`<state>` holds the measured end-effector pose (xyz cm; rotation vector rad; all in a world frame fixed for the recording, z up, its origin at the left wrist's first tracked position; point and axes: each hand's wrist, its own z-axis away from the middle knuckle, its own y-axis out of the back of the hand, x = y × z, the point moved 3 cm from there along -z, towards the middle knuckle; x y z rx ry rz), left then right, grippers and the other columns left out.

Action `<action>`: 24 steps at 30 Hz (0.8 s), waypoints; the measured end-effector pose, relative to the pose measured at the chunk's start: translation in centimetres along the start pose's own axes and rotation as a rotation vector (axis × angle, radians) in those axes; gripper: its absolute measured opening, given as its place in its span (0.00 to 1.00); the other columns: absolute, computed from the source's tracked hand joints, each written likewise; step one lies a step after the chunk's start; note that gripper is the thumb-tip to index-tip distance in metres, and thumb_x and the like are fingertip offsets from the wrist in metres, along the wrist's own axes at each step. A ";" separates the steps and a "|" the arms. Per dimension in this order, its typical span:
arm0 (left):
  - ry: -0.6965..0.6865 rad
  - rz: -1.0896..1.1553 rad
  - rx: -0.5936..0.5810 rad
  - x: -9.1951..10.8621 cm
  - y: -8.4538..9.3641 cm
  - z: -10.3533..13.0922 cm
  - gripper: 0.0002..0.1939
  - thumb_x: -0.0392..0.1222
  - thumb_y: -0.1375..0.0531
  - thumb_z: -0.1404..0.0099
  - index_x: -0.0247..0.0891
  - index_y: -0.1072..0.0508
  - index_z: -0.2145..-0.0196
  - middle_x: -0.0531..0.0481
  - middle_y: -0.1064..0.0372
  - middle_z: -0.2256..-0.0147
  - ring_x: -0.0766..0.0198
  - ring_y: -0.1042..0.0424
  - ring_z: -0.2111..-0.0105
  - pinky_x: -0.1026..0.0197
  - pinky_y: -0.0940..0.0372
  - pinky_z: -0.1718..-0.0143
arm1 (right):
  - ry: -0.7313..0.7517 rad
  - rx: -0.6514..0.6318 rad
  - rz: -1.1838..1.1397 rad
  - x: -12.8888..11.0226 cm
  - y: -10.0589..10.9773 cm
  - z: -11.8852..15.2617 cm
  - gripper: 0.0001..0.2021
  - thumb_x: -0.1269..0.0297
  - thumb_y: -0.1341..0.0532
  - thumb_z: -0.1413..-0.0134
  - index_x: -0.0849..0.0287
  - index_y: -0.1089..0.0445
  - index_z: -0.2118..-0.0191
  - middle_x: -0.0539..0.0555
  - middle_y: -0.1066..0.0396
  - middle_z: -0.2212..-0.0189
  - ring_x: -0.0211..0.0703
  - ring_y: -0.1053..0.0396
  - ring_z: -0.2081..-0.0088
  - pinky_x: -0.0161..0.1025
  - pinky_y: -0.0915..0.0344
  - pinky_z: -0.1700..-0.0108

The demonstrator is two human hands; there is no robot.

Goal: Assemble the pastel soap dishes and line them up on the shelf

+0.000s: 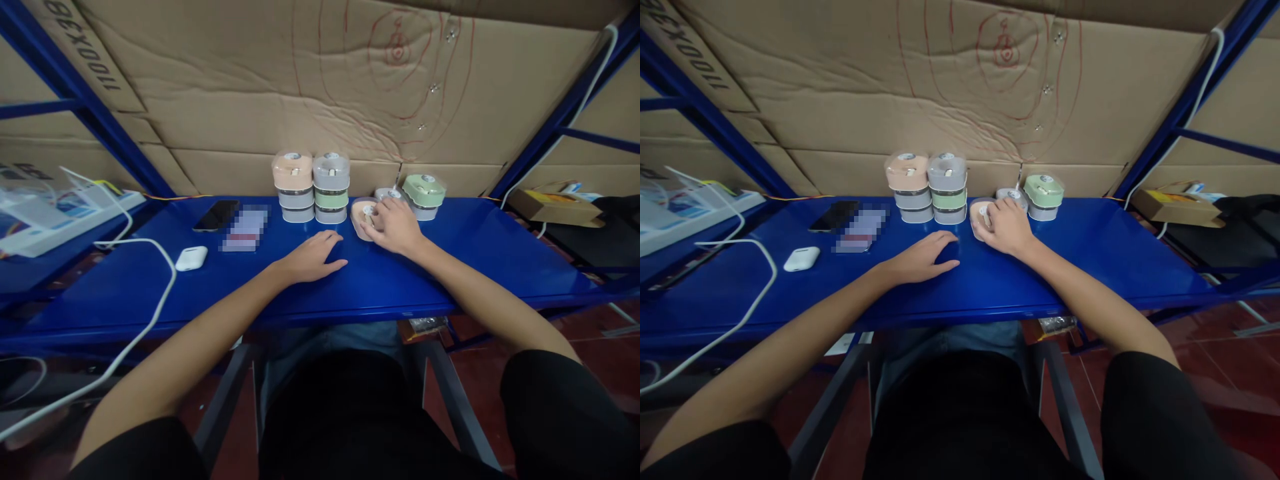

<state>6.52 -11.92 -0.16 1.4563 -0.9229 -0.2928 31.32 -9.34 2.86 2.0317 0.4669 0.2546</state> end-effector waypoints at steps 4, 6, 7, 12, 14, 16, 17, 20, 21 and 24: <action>0.068 0.047 0.051 -0.4 -0.1 0.0 0.43 0.63 0.37 0.26 0.32 0.36 0.25 0.27 0.33 0.26 0.35 0.33 0.26 0.37 0.38 0.24 | -0.184 0.024 -0.047 -0.4 0.7 1.0 0.38 0.32 0.38 0.34 0.65 0.24 0.39 0.78 0.22 0.44 0.82 0.24 0.43 0.71 0.26 0.43; 0.095 0.087 0.083 -0.8 -0.2 0.0 0.48 0.65 0.33 0.29 0.34 0.38 0.24 0.27 0.34 0.26 0.33 0.33 0.25 0.35 0.37 0.24 | -0.207 -0.078 -0.093 -0.6 0.5 1.1 0.40 0.31 0.34 0.36 0.64 0.25 0.37 0.76 0.22 0.44 0.80 0.22 0.45 0.69 0.24 0.46; 0.101 0.115 0.100 -1.0 -0.2 0.0 0.52 0.67 0.31 0.31 0.35 0.40 0.23 0.27 0.34 0.26 0.32 0.34 0.25 0.34 0.37 0.24 | -0.160 -0.134 -0.138 -0.8 0.4 1.0 0.39 0.32 0.33 0.37 0.62 0.25 0.37 0.74 0.22 0.44 0.77 0.22 0.45 0.67 0.23 0.45; 0.061 0.278 0.166 -2.3 0.2 -0.3 0.75 0.72 0.20 0.49 0.36 0.49 0.18 0.23 0.41 0.22 0.27 0.38 0.22 0.30 0.40 0.22 | 0.278 -0.279 -0.470 -2.4 1.1 1.2 0.45 0.35 0.26 0.41 0.52 0.33 0.26 0.66 0.28 0.31 0.68 0.26 0.35 0.62 0.26 0.34; 0.022 0.319 0.150 -2.5 0.4 -0.4 0.77 0.71 0.18 0.52 0.36 0.48 0.18 0.24 0.42 0.21 0.26 0.38 0.22 0.30 0.40 0.22 | 0.307 -0.287 -0.499 -2.8 0.9 1.4 0.50 0.33 0.24 0.45 0.50 0.35 0.23 0.65 0.27 0.32 0.69 0.25 0.36 0.64 0.25 0.35; -0.023 0.348 0.130 -2.5 0.5 -0.4 0.74 0.70 0.18 0.52 0.37 0.44 0.19 0.25 0.39 0.22 0.26 0.35 0.24 0.30 0.38 0.23 | 0.320 -0.279 -0.501 -3.2 0.7 1.6 0.51 0.33 0.23 0.46 0.50 0.34 0.24 0.64 0.24 0.36 0.68 0.24 0.38 0.64 0.24 0.37; -0.043 0.360 0.124 -2.4 0.5 -0.4 0.72 0.69 0.18 0.51 0.38 0.42 0.20 0.26 0.37 0.23 0.27 0.34 0.25 0.30 0.37 0.24 | 0.328 -0.270 -0.509 -3.3 0.6 1.7 0.50 0.34 0.23 0.46 0.50 0.34 0.24 0.64 0.24 0.37 0.68 0.24 0.39 0.63 0.24 0.37; -0.066 0.402 0.128 -2.4 0.5 -0.4 0.70 0.66 0.17 0.50 0.40 0.41 0.20 0.28 0.33 0.26 0.29 0.30 0.28 0.31 0.34 0.27 | 0.324 -0.229 -0.552 -2.7 0.9 1.6 0.45 0.33 0.26 0.41 0.51 0.31 0.26 0.64 0.22 0.39 0.64 0.23 0.40 0.61 0.25 0.37; -0.062 0.412 0.135 -2.4 0.6 -0.3 0.71 0.66 0.17 0.50 0.40 0.43 0.19 0.28 0.31 0.27 0.29 0.29 0.29 0.30 0.33 0.28 | 0.313 -0.217 -0.563 -2.1 1.1 1.5 0.44 0.33 0.27 0.40 0.52 0.31 0.27 0.64 0.22 0.39 0.64 0.23 0.40 0.62 0.25 0.37; -0.089 0.395 0.133 -2.2 1.0 -0.1 0.68 0.63 0.18 0.46 0.43 0.43 0.18 0.32 0.29 0.29 0.33 0.27 0.30 0.31 0.33 0.28 | 0.220 -0.190 -0.540 0.9 1.9 0.9 0.42 0.31 0.31 0.37 0.55 0.29 0.29 0.67 0.21 0.38 0.67 0.23 0.40 0.65 0.26 0.36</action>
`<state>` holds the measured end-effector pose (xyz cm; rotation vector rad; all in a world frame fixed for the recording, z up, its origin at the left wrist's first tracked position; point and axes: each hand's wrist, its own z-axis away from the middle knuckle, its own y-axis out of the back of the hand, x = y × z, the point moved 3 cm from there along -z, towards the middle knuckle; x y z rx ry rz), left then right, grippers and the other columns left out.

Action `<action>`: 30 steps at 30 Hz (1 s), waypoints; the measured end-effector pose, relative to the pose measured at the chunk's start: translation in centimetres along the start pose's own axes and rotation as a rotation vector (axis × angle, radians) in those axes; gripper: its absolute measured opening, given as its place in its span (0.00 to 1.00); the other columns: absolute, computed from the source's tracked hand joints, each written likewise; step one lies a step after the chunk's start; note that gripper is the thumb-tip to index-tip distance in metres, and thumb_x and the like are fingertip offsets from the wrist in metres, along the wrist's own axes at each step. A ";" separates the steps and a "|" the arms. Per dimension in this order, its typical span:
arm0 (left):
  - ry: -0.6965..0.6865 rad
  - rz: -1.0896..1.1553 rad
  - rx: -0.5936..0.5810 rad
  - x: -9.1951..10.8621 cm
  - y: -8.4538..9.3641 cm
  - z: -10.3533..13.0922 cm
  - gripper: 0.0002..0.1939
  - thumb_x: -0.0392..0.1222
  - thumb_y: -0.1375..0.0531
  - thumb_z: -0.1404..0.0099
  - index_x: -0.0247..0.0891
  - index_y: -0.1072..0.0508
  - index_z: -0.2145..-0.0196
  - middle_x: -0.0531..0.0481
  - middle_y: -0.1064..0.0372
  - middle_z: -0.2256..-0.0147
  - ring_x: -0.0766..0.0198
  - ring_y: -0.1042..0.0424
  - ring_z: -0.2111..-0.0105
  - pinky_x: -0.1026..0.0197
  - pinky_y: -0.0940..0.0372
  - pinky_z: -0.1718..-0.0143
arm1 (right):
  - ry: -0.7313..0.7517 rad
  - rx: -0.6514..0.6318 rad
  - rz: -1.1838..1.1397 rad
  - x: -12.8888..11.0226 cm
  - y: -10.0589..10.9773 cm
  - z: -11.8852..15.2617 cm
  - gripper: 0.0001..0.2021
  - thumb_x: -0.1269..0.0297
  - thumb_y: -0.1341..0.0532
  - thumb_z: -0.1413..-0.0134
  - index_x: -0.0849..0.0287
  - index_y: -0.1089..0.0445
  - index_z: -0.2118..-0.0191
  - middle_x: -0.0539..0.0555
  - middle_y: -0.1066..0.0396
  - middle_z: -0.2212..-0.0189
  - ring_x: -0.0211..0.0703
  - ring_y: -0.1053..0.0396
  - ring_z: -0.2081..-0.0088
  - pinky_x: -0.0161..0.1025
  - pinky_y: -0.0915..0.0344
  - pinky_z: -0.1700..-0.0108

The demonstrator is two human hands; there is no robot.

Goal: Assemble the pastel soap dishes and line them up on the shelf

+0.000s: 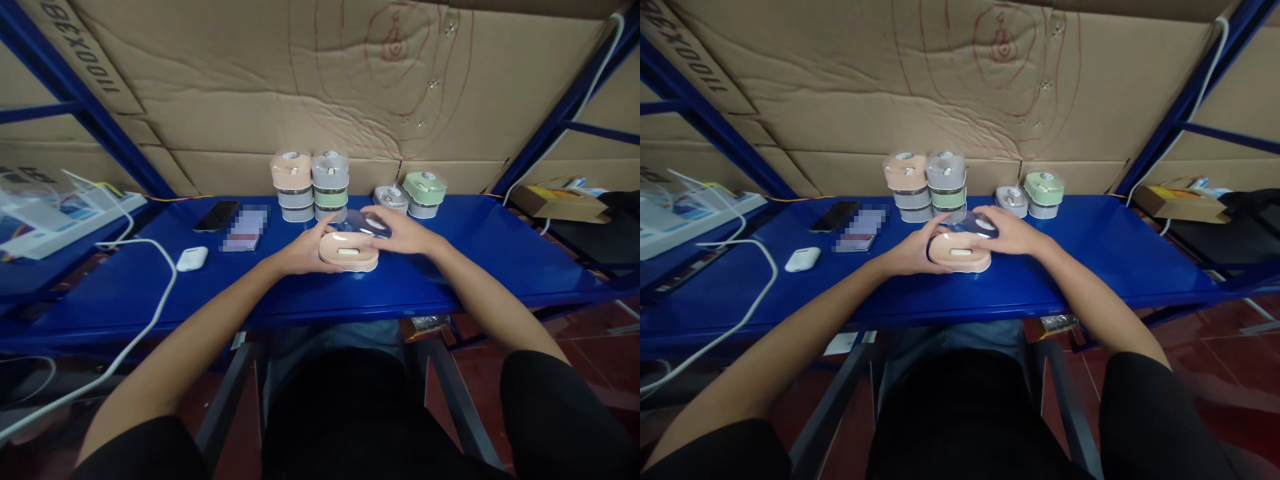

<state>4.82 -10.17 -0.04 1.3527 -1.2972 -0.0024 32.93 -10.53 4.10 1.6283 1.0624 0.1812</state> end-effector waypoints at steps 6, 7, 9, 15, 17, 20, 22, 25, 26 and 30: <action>-0.087 -0.093 -0.126 1.1 -0.1 0.2 0.25 0.61 0.29 0.28 0.53 0.14 0.38 0.41 0.27 0.34 0.42 0.27 0.31 0.34 0.36 0.25 | -0.331 -0.089 0.139 4.7 2.3 0.9 0.45 0.27 0.33 0.40 0.61 0.25 0.33 0.68 0.17 0.47 0.68 0.19 0.49 0.63 0.23 0.44; -0.087 -0.088 -0.126 1.3 -0.1 0.3 0.24 0.61 0.30 0.27 0.53 0.13 0.39 0.41 0.28 0.33 0.42 0.28 0.31 0.35 0.36 0.25 | -0.358 -0.107 0.151 5.0 2.3 1.0 0.45 0.27 0.33 0.40 0.61 0.25 0.33 0.67 0.16 0.47 0.68 0.18 0.49 0.63 0.22 0.44; -0.082 -0.076 -0.104 1.4 0.0 0.2 0.22 0.60 0.31 0.26 0.52 0.12 0.40 0.41 0.28 0.32 0.43 0.28 0.30 0.36 0.35 0.25 | -0.374 -0.124 0.160 5.4 2.0 1.0 0.44 0.27 0.33 0.41 0.58 0.24 0.32 0.67 0.16 0.45 0.68 0.18 0.48 0.63 0.22 0.43; -0.002 -0.178 0.040 0.5 2.6 0.1 0.28 0.65 0.39 0.23 0.41 0.12 0.47 0.37 0.24 0.39 0.43 0.24 0.38 0.37 0.30 0.30 | -0.304 -0.175 0.202 6.3 1.5 1.1 0.47 0.32 0.26 0.48 0.59 0.25 0.30 0.69 0.20 0.36 0.74 0.21 0.39 0.68 0.25 0.35; 0.059 -0.270 0.097 0.0 4.2 0.4 0.28 0.66 0.40 0.23 0.40 0.13 0.49 0.37 0.24 0.42 0.43 0.24 0.40 0.35 0.31 0.30 | -0.290 -0.185 0.202 6.8 1.4 1.2 0.50 0.33 0.23 0.52 0.58 0.27 0.29 0.70 0.21 0.35 0.77 0.23 0.37 0.70 0.26 0.34; 0.160 -0.368 0.103 -1.1 6.0 0.9 0.28 0.67 0.40 0.25 0.41 0.13 0.51 0.39 0.23 0.47 0.42 0.24 0.42 0.33 0.31 0.31 | -0.284 -0.198 0.191 7.3 1.3 1.2 0.52 0.32 0.22 0.54 0.57 0.27 0.28 0.69 0.22 0.34 0.77 0.24 0.36 0.71 0.27 0.32; 0.210 -0.392 0.073 -1.8 6.6 1.1 0.29 0.68 0.37 0.28 0.41 0.13 0.51 0.38 0.23 0.49 0.41 0.23 0.45 0.34 0.30 0.32 | -0.286 -0.203 0.191 7.3 1.3 1.2 0.53 0.31 0.21 0.55 0.56 0.27 0.28 0.69 0.22 0.34 0.77 0.24 0.36 0.71 0.28 0.32; 0.220 -0.430 0.013 -2.7 6.7 1.1 0.28 0.68 0.31 0.36 0.42 0.12 0.53 0.39 0.22 0.49 0.41 0.22 0.46 0.36 0.28 0.35 | -0.293 -0.206 0.201 7.1 1.2 1.2 0.53 0.31 0.22 0.53 0.59 0.27 0.28 0.71 0.22 0.35 0.77 0.24 0.35 0.70 0.29 0.31; 0.213 -0.444 -0.010 -3.0 6.6 1.1 0.26 0.66 0.30 0.37 0.43 0.12 0.54 0.40 0.21 0.49 0.41 0.22 0.46 0.37 0.28 0.36 | -0.296 -0.207 0.206 7.0 1.2 1.2 0.53 0.30 0.22 0.53 0.59 0.27 0.28 0.71 0.23 0.35 0.77 0.25 0.35 0.70 0.29 0.30; 0.210 -0.473 -0.052 -3.2 6.5 1.0 0.23 0.62 0.29 0.39 0.44 0.13 0.54 0.41 0.20 0.51 0.41 0.21 0.47 0.39 0.26 0.39 | -0.304 -0.210 0.226 6.9 1.1 1.2 0.51 0.28 0.25 0.50 0.57 0.27 0.28 0.69 0.23 0.35 0.76 0.25 0.35 0.70 0.28 0.31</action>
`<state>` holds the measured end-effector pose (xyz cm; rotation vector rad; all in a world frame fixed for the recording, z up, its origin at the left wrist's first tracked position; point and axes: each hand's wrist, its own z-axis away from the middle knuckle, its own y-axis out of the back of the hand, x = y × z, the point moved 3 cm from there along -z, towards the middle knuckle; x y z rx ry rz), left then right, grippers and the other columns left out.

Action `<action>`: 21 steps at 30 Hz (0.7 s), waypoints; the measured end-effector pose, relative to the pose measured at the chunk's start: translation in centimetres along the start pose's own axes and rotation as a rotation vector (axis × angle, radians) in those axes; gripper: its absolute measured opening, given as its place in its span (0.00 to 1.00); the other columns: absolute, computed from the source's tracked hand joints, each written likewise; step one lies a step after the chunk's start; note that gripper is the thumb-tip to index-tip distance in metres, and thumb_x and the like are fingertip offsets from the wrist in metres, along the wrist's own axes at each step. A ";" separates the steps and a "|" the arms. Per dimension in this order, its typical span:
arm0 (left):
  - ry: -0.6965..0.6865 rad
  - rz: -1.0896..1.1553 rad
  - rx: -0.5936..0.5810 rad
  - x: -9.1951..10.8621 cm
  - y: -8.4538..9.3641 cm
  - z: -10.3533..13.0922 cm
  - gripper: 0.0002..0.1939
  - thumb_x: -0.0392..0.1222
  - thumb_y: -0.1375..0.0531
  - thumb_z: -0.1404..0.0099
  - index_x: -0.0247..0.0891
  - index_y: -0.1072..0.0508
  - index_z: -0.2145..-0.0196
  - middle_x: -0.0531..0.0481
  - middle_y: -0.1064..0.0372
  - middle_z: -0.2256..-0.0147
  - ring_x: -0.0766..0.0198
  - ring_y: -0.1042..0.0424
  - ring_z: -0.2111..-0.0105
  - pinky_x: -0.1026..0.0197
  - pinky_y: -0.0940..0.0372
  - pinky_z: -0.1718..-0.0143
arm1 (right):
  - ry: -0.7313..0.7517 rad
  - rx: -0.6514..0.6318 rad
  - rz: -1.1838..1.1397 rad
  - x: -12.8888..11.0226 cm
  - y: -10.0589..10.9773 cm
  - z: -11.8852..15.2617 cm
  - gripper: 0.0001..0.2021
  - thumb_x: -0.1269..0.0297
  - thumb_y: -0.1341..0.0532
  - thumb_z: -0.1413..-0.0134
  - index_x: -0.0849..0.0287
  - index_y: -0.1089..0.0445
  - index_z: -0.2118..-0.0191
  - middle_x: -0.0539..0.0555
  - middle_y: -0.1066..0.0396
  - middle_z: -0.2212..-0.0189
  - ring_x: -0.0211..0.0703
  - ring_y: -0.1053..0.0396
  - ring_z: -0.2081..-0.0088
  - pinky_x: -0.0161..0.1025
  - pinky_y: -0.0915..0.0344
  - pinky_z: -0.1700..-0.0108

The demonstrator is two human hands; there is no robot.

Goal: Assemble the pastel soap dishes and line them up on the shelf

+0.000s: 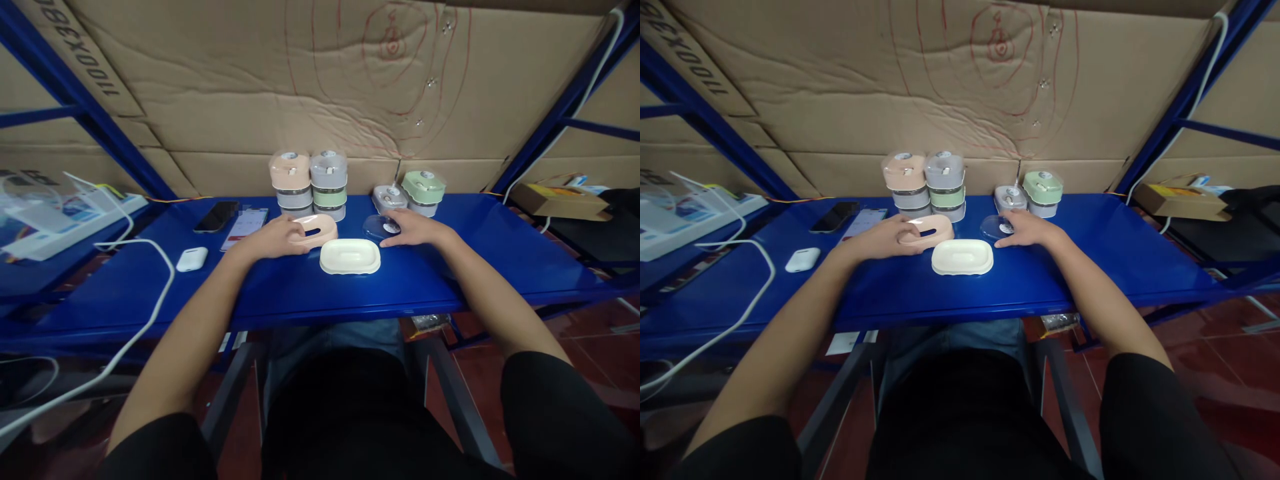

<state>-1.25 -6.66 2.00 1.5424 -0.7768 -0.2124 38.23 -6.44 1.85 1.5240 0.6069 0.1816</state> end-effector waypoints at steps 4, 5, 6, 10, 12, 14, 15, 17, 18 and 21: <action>-0.022 0.078 0.111 1.1 0.8 0.3 0.24 0.64 0.28 0.38 0.43 0.14 0.55 0.42 0.20 0.49 0.42 0.21 0.45 0.38 0.29 0.35 | 0.008 0.011 0.011 0.1 -0.1 -0.1 0.49 0.31 0.25 0.48 0.58 0.26 0.29 0.70 0.22 0.36 0.75 0.24 0.35 0.69 0.27 0.32; -0.044 0.115 0.150 1.7 1.0 0.5 0.24 0.64 0.29 0.37 0.43 0.14 0.54 0.42 0.20 0.47 0.42 0.21 0.44 0.38 0.30 0.34 | 0.013 0.015 0.009 0.1 -0.1 -0.1 0.48 0.31 0.25 0.48 0.58 0.26 0.29 0.70 0.21 0.37 0.75 0.23 0.36 0.68 0.27 0.33; -0.073 0.153 0.185 2.4 1.1 0.6 0.24 0.64 0.29 0.36 0.44 0.15 0.52 0.42 0.21 0.45 0.42 0.22 0.42 0.39 0.31 0.32 | 0.020 0.020 0.006 0.0 -0.1 -0.2 0.48 0.32 0.25 0.48 0.58 0.26 0.30 0.69 0.20 0.38 0.74 0.23 0.37 0.68 0.26 0.34; -0.230 0.258 0.206 6.1 0.1 0.9 0.27 0.63 0.27 0.35 0.44 0.17 0.46 0.41 0.23 0.39 0.42 0.25 0.35 0.39 0.34 0.28 | 0.042 0.023 0.012 -0.2 0.0 -0.3 0.45 0.34 0.25 0.47 0.59 0.25 0.31 0.69 0.19 0.40 0.73 0.21 0.40 0.68 0.25 0.36; -0.264 0.275 0.171 7.6 -0.9 1.0 0.27 0.62 0.28 0.33 0.44 0.18 0.44 0.40 0.25 0.37 0.42 0.25 0.34 0.40 0.33 0.28 | 0.037 0.017 0.028 -0.3 0.0 -0.3 0.45 0.34 0.26 0.46 0.61 0.25 0.31 0.70 0.19 0.39 0.72 0.21 0.40 0.66 0.26 0.35; -0.274 0.272 0.115 8.5 -1.8 1.0 0.27 0.62 0.28 0.32 0.44 0.19 0.42 0.39 0.27 0.35 0.42 0.26 0.33 0.40 0.34 0.27 | 0.025 0.017 0.037 -0.3 0.1 -0.2 0.45 0.35 0.26 0.46 0.61 0.26 0.30 0.70 0.19 0.39 0.72 0.21 0.40 0.65 0.26 0.35; -0.275 0.267 0.086 8.6 -2.1 1.0 0.27 0.62 0.28 0.32 0.44 0.18 0.42 0.39 0.28 0.34 0.42 0.27 0.33 0.40 0.34 0.26 | 0.021 0.020 0.035 -0.3 0.1 -0.2 0.45 0.35 0.26 0.46 0.61 0.26 0.30 0.70 0.19 0.39 0.72 0.21 0.40 0.65 0.26 0.35; -0.274 0.261 0.041 8.6 -2.6 0.9 0.28 0.63 0.29 0.33 0.43 0.18 0.43 0.38 0.29 0.34 0.41 0.27 0.32 0.40 0.35 0.26 | 0.019 0.021 0.025 -0.3 0.2 -0.2 0.45 0.35 0.25 0.46 0.60 0.25 0.30 0.70 0.19 0.38 0.73 0.21 0.39 0.66 0.25 0.36; -0.270 0.262 0.024 8.5 -2.8 0.8 0.28 0.63 0.29 0.33 0.43 0.18 0.43 0.38 0.29 0.35 0.41 0.26 0.33 0.40 0.35 0.26 | 0.020 0.019 0.022 -0.2 0.1 -0.2 0.45 0.35 0.25 0.46 0.60 0.26 0.30 0.70 0.19 0.38 0.74 0.21 0.39 0.67 0.26 0.36; -0.251 0.273 -0.009 8.3 -3.0 0.6 0.33 0.64 0.28 0.36 0.43 0.20 0.41 0.39 0.27 0.35 0.39 0.26 0.33 0.39 0.35 0.26 | 0.020 0.019 0.026 -0.1 0.0 -0.2 0.46 0.35 0.25 0.46 0.60 0.26 0.30 0.70 0.20 0.37 0.73 0.22 0.38 0.66 0.26 0.34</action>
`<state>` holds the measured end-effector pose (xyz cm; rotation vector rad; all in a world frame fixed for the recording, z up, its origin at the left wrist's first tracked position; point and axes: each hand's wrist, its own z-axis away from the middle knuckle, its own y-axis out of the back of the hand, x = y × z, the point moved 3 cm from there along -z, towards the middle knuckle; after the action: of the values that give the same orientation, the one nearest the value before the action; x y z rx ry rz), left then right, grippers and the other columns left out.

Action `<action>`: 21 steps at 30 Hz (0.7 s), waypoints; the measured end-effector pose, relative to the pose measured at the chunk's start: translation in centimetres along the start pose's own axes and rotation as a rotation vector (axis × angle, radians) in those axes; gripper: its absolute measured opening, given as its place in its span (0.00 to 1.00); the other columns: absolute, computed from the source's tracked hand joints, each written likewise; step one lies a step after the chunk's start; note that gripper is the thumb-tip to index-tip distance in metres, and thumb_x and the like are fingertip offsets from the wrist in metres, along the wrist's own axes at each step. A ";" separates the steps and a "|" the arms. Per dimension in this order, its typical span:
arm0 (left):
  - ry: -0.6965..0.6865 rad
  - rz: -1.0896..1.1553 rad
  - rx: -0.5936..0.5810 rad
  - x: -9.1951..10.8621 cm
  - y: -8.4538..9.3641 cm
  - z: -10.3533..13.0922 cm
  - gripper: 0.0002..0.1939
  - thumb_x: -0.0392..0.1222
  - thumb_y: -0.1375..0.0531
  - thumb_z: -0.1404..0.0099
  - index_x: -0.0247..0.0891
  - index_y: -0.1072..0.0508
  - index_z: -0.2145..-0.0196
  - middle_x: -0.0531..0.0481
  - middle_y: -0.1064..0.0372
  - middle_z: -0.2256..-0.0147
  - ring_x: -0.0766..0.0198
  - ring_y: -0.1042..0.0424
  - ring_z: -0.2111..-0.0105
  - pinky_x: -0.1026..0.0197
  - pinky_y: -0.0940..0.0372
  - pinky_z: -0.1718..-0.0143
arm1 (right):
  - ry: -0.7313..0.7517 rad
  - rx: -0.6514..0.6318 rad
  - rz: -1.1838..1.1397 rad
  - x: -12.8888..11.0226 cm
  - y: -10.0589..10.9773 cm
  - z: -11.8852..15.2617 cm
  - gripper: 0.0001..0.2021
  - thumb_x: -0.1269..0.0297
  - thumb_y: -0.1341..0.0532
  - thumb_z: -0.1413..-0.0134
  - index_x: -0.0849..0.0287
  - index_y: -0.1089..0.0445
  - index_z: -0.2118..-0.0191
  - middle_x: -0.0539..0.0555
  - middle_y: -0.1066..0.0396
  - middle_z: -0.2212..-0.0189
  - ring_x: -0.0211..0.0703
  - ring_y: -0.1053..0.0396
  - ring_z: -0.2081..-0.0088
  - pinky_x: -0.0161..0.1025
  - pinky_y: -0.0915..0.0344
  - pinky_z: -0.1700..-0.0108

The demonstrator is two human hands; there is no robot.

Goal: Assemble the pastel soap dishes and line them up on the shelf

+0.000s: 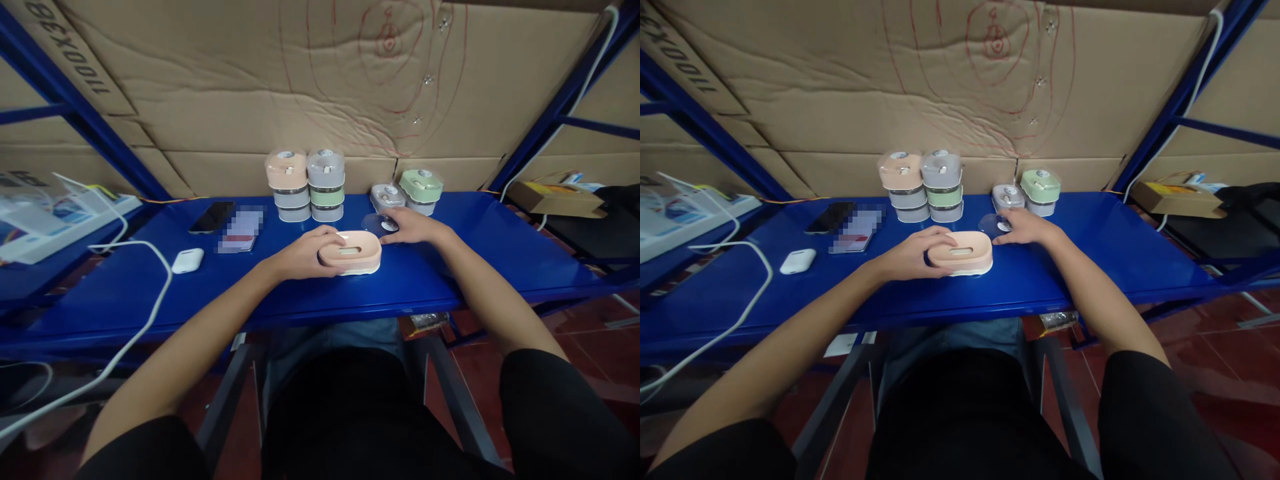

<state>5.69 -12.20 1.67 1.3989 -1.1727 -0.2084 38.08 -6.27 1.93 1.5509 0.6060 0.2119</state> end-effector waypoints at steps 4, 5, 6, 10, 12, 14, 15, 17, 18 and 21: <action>0.067 -0.015 -0.014 0.1 -0.1 -0.1 0.41 0.58 0.26 0.40 0.44 0.28 0.33 0.39 0.25 0.33 0.36 0.26 0.33 0.36 0.31 0.29 | -0.011 0.021 0.005 -0.2 0.2 0.1 0.44 0.36 0.25 0.45 0.59 0.25 0.30 0.67 0.17 0.40 0.70 0.19 0.41 0.64 0.23 0.37; 0.080 -0.023 -0.018 0.1 -0.2 -0.1 0.43 0.57 0.26 0.40 0.44 0.30 0.31 0.38 0.26 0.32 0.35 0.25 0.33 0.36 0.31 0.29 | -0.021 0.032 -0.002 -0.4 0.3 0.1 0.44 0.36 0.25 0.45 0.59 0.25 0.30 0.67 0.17 0.41 0.70 0.19 0.43 0.64 0.23 0.39; 0.086 -0.031 -0.019 0.2 -0.3 0.0 0.45 0.56 0.26 0.40 0.43 0.32 0.29 0.37 0.27 0.31 0.35 0.26 0.32 0.36 0.30 0.30 | -0.030 0.049 -0.013 -0.6 0.4 0.2 0.43 0.37 0.26 0.44 0.59 0.25 0.30 0.67 0.17 0.42 0.70 0.19 0.44 0.64 0.22 0.40; 0.055 -0.089 -0.015 0.4 -0.8 0.1 0.49 0.54 0.28 0.39 0.41 0.37 0.25 0.34 0.32 0.27 0.33 0.30 0.27 0.37 0.33 0.27 | -0.012 0.155 -0.063 -1.9 1.1 0.5 0.45 0.37 0.24 0.45 0.62 0.25 0.30 0.70 0.17 0.43 0.72 0.19 0.44 0.65 0.23 0.40; 0.026 -0.122 -0.031 0.6 -1.3 0.1 0.48 0.55 0.31 0.36 0.40 0.38 0.24 0.33 0.34 0.24 0.32 0.34 0.24 0.35 0.38 0.23 | 0.026 0.219 -0.107 -2.7 1.5 0.7 0.45 0.37 0.24 0.46 0.62 0.25 0.30 0.69 0.17 0.44 0.70 0.19 0.45 0.64 0.24 0.39; 0.032 -0.116 -0.060 0.6 -1.7 0.1 0.50 0.59 0.32 0.33 0.38 0.41 0.21 0.30 0.39 0.22 0.30 0.40 0.21 0.33 0.43 0.21 | 0.067 0.296 -0.160 -3.5 2.0 1.0 0.44 0.37 0.25 0.45 0.61 0.25 0.31 0.68 0.18 0.44 0.68 0.19 0.46 0.63 0.24 0.40; 0.051 -0.092 -0.070 0.4 -1.9 0.1 0.54 0.63 0.31 0.33 0.37 0.44 0.20 0.29 0.42 0.20 0.29 0.42 0.20 0.32 0.44 0.20 | 0.091 0.326 -0.188 -3.9 2.2 1.2 0.43 0.37 0.26 0.44 0.61 0.25 0.31 0.67 0.18 0.45 0.67 0.20 0.46 0.63 0.23 0.41; 0.099 -0.015 -0.058 -0.1 -2.2 0.0 0.65 0.68 0.27 0.38 0.37 0.51 0.17 0.26 0.45 0.19 0.29 0.43 0.19 0.32 0.43 0.21 | 0.165 0.317 -0.239 -5.0 2.5 1.5 0.41 0.37 0.27 0.42 0.59 0.25 0.31 0.66 0.18 0.43 0.65 0.20 0.45 0.61 0.23 0.41; 0.119 0.025 -0.039 -0.5 -2.2 -0.1 0.69 0.69 0.25 0.40 0.37 0.53 0.16 0.25 0.45 0.19 0.29 0.43 0.20 0.32 0.41 0.21 | 0.213 0.277 -0.256 -5.7 2.5 1.7 0.41 0.37 0.27 0.42 0.57 0.25 0.31 0.65 0.18 0.42 0.65 0.21 0.44 0.61 0.24 0.40; 0.174 0.115 0.025 -1.5 -2.4 -0.3 0.73 0.67 0.22 0.44 0.38 0.54 0.16 0.24 0.43 0.21 0.29 0.39 0.21 0.33 0.37 0.24 | 0.327 0.129 -0.259 -7.9 1.8 2.1 0.40 0.38 0.26 0.42 0.54 0.25 0.30 0.62 0.20 0.38 0.63 0.22 0.40 0.60 0.28 0.34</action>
<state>6.36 -11.51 -1.02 1.3386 -1.1100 0.0090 32.97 -11.93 5.28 1.5545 1.0882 0.2343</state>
